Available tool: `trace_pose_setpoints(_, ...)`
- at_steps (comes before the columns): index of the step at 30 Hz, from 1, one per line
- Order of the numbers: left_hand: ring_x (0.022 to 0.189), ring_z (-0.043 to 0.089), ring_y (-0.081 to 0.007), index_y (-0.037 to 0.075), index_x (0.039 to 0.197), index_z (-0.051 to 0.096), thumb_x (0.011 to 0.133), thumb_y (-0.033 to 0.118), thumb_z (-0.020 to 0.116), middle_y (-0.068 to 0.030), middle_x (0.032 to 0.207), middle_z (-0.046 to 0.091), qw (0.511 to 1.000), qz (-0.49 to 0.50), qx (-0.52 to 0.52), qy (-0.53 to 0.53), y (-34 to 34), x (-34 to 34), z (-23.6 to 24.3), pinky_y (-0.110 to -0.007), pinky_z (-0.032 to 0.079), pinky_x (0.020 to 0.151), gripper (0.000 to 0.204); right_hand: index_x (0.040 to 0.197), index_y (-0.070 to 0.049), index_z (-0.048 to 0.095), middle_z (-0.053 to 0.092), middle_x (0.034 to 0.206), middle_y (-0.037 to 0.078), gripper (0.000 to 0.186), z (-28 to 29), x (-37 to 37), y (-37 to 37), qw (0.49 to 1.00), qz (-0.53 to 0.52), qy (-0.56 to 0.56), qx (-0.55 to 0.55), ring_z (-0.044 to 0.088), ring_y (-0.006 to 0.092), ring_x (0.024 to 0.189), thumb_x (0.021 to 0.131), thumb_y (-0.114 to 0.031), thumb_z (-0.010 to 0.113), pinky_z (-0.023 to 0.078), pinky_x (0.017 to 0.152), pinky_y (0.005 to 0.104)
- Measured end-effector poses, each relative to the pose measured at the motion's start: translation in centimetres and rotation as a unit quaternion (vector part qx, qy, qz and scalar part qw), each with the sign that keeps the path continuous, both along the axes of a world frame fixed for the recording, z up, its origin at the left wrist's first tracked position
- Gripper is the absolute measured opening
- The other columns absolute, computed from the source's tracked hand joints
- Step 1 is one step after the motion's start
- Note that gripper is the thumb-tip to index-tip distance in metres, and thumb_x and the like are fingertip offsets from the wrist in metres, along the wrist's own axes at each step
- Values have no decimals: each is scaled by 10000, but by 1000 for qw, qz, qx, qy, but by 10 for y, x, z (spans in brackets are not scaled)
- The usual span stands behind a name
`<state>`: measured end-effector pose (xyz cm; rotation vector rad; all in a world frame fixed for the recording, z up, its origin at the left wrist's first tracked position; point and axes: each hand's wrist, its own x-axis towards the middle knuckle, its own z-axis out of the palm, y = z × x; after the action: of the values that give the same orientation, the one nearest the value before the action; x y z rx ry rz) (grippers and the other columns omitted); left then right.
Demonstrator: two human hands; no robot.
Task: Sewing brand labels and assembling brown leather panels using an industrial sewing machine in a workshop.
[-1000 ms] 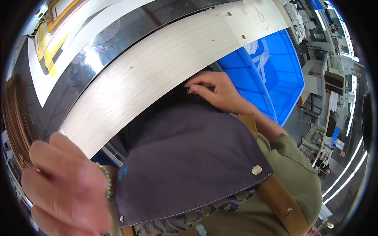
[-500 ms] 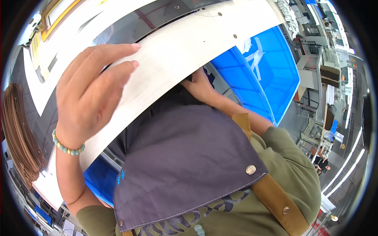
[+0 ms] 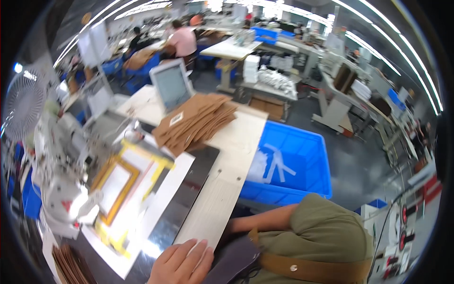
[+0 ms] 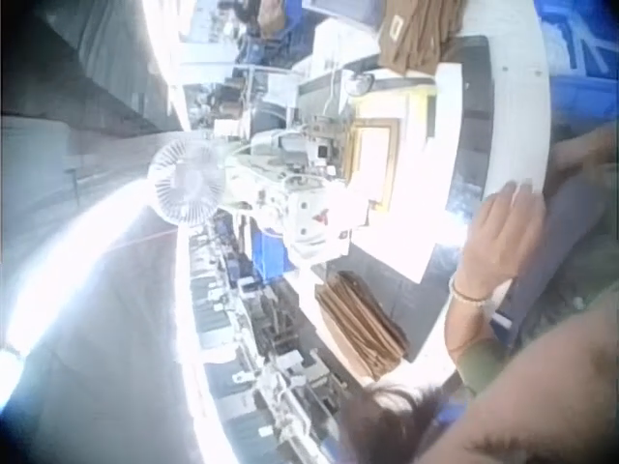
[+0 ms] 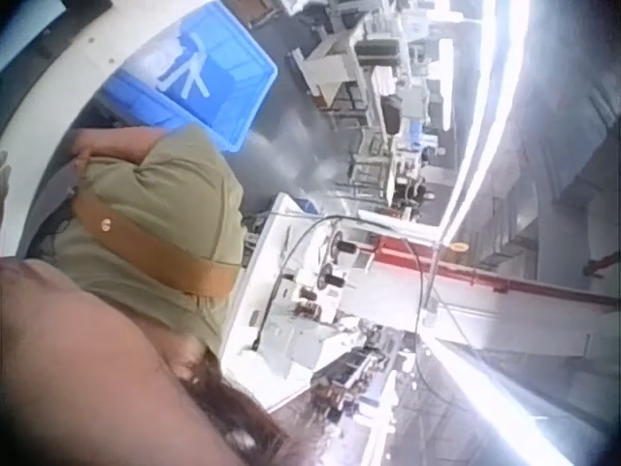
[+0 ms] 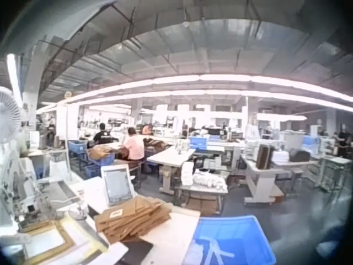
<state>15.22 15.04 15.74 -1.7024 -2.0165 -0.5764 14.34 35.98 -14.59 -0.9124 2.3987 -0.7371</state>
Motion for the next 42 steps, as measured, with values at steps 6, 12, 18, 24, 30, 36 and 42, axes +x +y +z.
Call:
trace_pose_setpoints(6,1044,719,-325,35,1104,716,909,51,759,-116,1148,733,999,13,6,-34,-10,-4,6,-432,578,856,200,1399,-84,652,604,1457,211,699,-32,-14,-13,996,-23,-41,71,535,399,1376,788,-392,791,407,1174,469)
trace_pose_setpoints(12,1034,717,-322,36,1089,719,927,49,746,-120,1109,740,999,33,4,-34,-29,-3,16,-440,572,875,165,1424,-101,640,591,1482,198,779,-50,-15,-30,994,-28,-55,88,524,397,1391,745,-449,800,393,1187,467)
trace_pose_setpoints(18,941,722,-314,0,1129,701,854,60,759,-174,1050,731,1000,14,-9,1,-25,-19,8,-453,556,825,286,1448,-118,629,577,1508,185,859,-76,-12,-24,993,-61,-46,88,513,395,1405,702,-505,809,379,1200,466)
trace_pose_setpoints(24,1032,698,-370,11,1101,718,932,27,724,-170,1098,735,995,28,-62,-70,-15,-18,-16,-465,546,911,170,1472,-135,618,564,1533,172,939,-99,-15,-10,991,-59,-25,117,502,394,1420,659,-561,818,365,1213,464)
trace_pose_setpoints(30,1028,667,-427,-8,1181,696,952,69,698,-214,1109,706,986,54,-130,-83,-1,-34,-40,-508,530,925,242,1414,-130,669,591,1504,187,909,-124,-35,-4,995,-54,-21,84,509,397,1417,628,-556,836,355,1211,512)
trace_pose_setpoints(36,1000,664,-426,-6,1146,706,973,124,717,-220,1082,701,979,77,-164,-88,3,-41,-57,-506,529,909,217,1383,-73,686,595,1495,211,913,-186,-55,-17,997,-45,-23,50,479,408,1449,620,-548,845,309,1241,549)
trace_pose_setpoints(42,979,679,-410,2,1114,719,972,141,723,-207,1048,712,974,100,-190,-74,10,-44,-54,-476,543,869,199,1491,-81,593,526,1573,207,985,-161,-42,-20,998,16,-23,56,474,398,1461,689,-600,833,357,1213,553)
